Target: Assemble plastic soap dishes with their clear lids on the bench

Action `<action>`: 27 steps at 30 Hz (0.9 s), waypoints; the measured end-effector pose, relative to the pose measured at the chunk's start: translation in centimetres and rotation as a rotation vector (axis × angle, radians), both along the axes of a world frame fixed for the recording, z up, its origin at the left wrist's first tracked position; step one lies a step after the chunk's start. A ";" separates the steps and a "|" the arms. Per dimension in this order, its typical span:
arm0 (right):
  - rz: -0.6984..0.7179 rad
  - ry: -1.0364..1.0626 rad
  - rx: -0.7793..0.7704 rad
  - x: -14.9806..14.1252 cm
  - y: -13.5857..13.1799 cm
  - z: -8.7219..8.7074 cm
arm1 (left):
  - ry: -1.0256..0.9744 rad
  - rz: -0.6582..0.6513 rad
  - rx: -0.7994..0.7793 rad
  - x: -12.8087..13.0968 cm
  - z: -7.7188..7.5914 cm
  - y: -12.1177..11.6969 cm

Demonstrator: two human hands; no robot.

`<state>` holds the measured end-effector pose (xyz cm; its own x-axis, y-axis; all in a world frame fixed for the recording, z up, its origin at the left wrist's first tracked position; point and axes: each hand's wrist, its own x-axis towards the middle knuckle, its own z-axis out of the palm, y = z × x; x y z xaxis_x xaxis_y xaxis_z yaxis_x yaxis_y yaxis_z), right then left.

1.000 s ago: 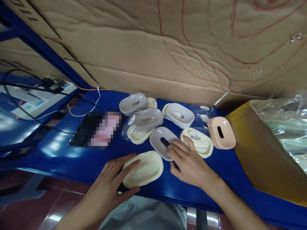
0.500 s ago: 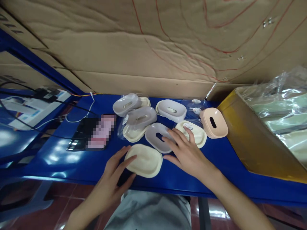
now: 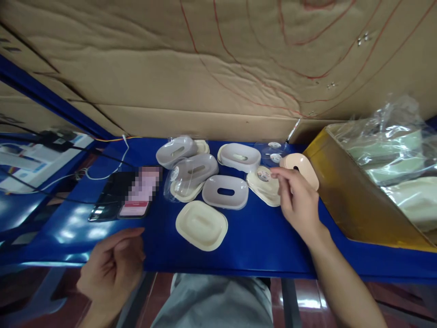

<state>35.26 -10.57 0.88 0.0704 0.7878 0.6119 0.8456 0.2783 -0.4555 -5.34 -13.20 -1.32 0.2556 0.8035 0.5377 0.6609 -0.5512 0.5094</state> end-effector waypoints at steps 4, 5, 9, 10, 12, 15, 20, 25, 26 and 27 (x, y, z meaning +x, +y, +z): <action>-0.066 0.037 0.000 0.8 0.7 -0.9 | 0.017 -0.117 0.243 2.8 2.5 4.5; -0.037 0.018 -0.010 0.7 1.0 -1.1 | 0.034 -0.171 0.250 3.7 3.1 5.8; 0.073 -0.050 -0.059 -0.3 1.7 -1.9 | 0.061 -0.406 0.212 6.5 4.4 10.4; 0.090 -0.061 -0.069 -0.6 1.8 -2.0 | 0.042 -0.444 0.202 6.9 4.3 11.1; 0.112 -0.073 -0.079 -1.0 1.7 -2.0 | -0.025 -0.468 0.183 7.0 3.8 11.9; 0.120 -0.079 -0.074 -1.3 1.2 -2.0 | -0.107 -0.461 0.156 6.2 2.7 11.9; 0.163 -0.123 -0.052 -2.0 0.6 -2.6 | -0.113 -0.518 0.155 5.5 2.5 11.6; 0.214 -0.258 -0.069 -3.3 0.7 -3.2 | 0.229 -0.706 0.335 5.1 2.9 11.4; 0.236 -0.312 -0.094 -3.5 0.7 -3.2 | 0.315 -0.735 0.353 4.8 2.8 11.2; 0.254 -0.368 -0.124 -3.7 0.8 -3.2 | 0.385 -0.748 0.348 4.5 2.6 11.0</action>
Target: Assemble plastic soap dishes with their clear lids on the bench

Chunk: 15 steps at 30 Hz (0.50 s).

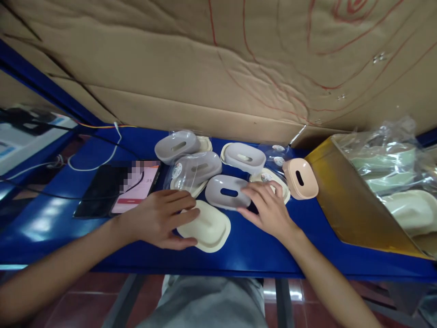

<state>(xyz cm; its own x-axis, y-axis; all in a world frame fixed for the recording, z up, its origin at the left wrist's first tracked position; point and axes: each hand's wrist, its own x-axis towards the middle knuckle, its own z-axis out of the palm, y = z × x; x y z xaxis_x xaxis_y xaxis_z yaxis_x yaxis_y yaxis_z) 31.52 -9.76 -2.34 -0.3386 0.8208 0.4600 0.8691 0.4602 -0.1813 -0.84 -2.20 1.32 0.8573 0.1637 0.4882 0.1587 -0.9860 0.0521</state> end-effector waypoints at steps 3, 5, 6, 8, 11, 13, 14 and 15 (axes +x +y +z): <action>0.016 -0.116 -0.080 -0.5 0.4 0.1 | 0.180 0.066 -0.033 -1.0 -0.5 -0.8; 0.024 -0.137 -0.113 -0.6 0.6 0.2 | 0.257 0.108 -0.089 -1.5 -0.6 -1.3; 0.030 -0.141 -0.128 -0.7 0.7 0.3 | 0.280 0.117 -0.117 -1.7 -0.6 -1.4; 0.039 -0.136 -0.157 -0.6 0.8 0.4 | 0.313 0.124 -0.169 -2.0 -0.6 -1.5; 0.040 -0.136 -0.185 -0.5 0.7 0.7 | 0.350 0.147 -0.221 -2.0 -0.6 -1.4; 0.043 -0.149 -0.195 -0.5 0.6 0.9 | 0.370 0.159 -0.225 -1.8 -0.8 -1.4; 0.045 -0.151 -0.200 -0.5 0.6 1.0 | 0.378 0.167 -0.221 -1.6 -0.9 -1.5; 0.049 -0.148 -0.208 -0.5 0.6 1.0 | 0.383 0.178 -0.214 -1.3 -1.1 -1.6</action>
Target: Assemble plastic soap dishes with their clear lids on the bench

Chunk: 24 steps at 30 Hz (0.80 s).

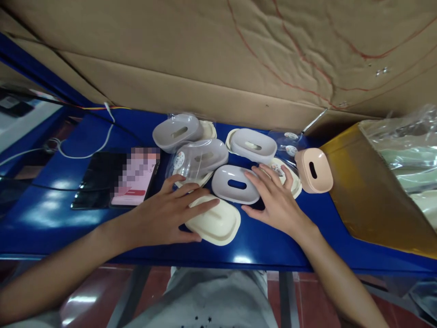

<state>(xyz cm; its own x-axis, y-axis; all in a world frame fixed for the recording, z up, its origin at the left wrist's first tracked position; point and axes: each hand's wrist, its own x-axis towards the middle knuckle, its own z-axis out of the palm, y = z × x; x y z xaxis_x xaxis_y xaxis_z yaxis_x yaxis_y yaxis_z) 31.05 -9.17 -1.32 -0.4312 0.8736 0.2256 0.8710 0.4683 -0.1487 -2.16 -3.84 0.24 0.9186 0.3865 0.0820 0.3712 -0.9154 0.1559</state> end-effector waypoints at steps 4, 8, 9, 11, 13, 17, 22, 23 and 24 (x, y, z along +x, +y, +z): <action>0.002 0.045 0.008 0.1 -0.2 0.2 | -0.015 0.062 0.075 1.5 -0.7 -1.5; -0.013 0.110 0.060 0.5 -0.5 0.6 | -0.083 0.137 0.172 2.9 -1.4 -3.3; -0.016 0.133 0.068 0.7 -0.6 0.8 | -0.110 0.146 0.192 3.0 -1.5 -3.5; -0.017 0.180 0.081 1.1 -0.9 1.2 | -0.192 0.142 0.224 3.0 -1.5 -3.6; -0.006 0.206 0.079 1.5 -1.4 1.9 | -0.287 0.126 0.237 2.7 -1.1 -3.1; 0.083 0.196 0.013 1.2 -2.5 3.1 | -0.361 0.032 0.133 1.8 0.0 -1.4; 0.203 0.136 -0.060 -0.4 -3.7 2.7 | -0.294 -0.109 -0.013 1.3 0.2 -0.4; 0.225 0.119 -0.075 -0.7 -3.7 2.4 | -0.264 -0.124 -0.010 1.3 0.0 -0.5; 0.247 0.104 -0.090 -1.0 -3.8 2.2 | -0.228 -0.133 -0.004 1.3 -0.1 -0.5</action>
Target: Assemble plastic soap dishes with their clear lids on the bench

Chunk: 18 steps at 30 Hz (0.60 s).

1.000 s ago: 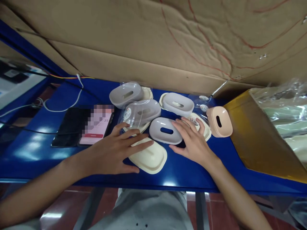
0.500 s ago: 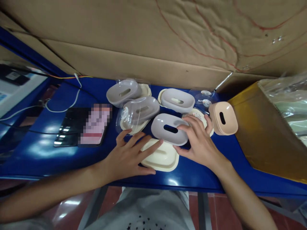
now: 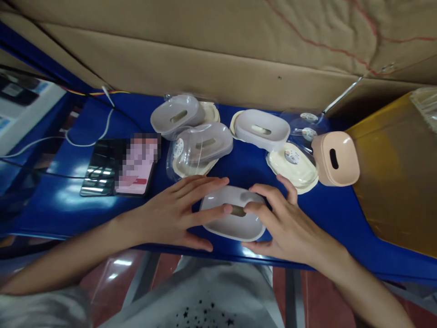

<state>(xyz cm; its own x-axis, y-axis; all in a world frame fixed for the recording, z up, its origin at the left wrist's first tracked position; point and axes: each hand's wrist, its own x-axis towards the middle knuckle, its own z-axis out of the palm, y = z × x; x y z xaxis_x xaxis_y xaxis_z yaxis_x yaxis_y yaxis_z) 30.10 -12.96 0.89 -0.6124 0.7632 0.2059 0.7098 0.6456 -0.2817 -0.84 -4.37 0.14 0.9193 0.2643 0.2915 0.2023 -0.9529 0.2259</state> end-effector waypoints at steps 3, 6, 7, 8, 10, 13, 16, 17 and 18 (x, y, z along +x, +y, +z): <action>0.046 -0.023 -0.022 -0.4 0.1 -0.5 | 0.103 -0.004 0.023 0.2 -0.4 -0.1; 0.058 -0.036 -0.029 -0.3 0.1 -0.6 | 0.169 -0.010 0.018 0.3 -0.7 0.0; 0.057 -0.040 -0.034 -0.2 0.1 -0.6 | 0.180 -0.012 0.010 0.4 -0.8 0.1; 0.055 -0.042 -0.042 -0.1 0.0 -0.7 | 0.186 -0.012 0.001 0.4 -0.8 0.1; 0.044 -0.042 -0.072 0.1 -0.1 -0.7 | 0.185 -0.005 -0.012 0.4 -0.8 0.2; 0.024 -0.043 -0.120 0.4 -0.2 -0.7 | 0.161 0.006 -0.011 0.5 -0.8 0.2; 0.011 -0.046 -0.127 0.5 -0.2 -0.7 | 0.145 0.014 -0.001 0.6 -0.8 0.3; 0.007 -0.045 -0.127 0.5 -0.1 -0.6 | 0.142 0.018 -0.002 0.6 -0.8 0.3; 0.005 -0.042 -0.125 0.5 -0.1 -0.6 | 0.138 0.021 -0.005 0.6 -0.9 0.3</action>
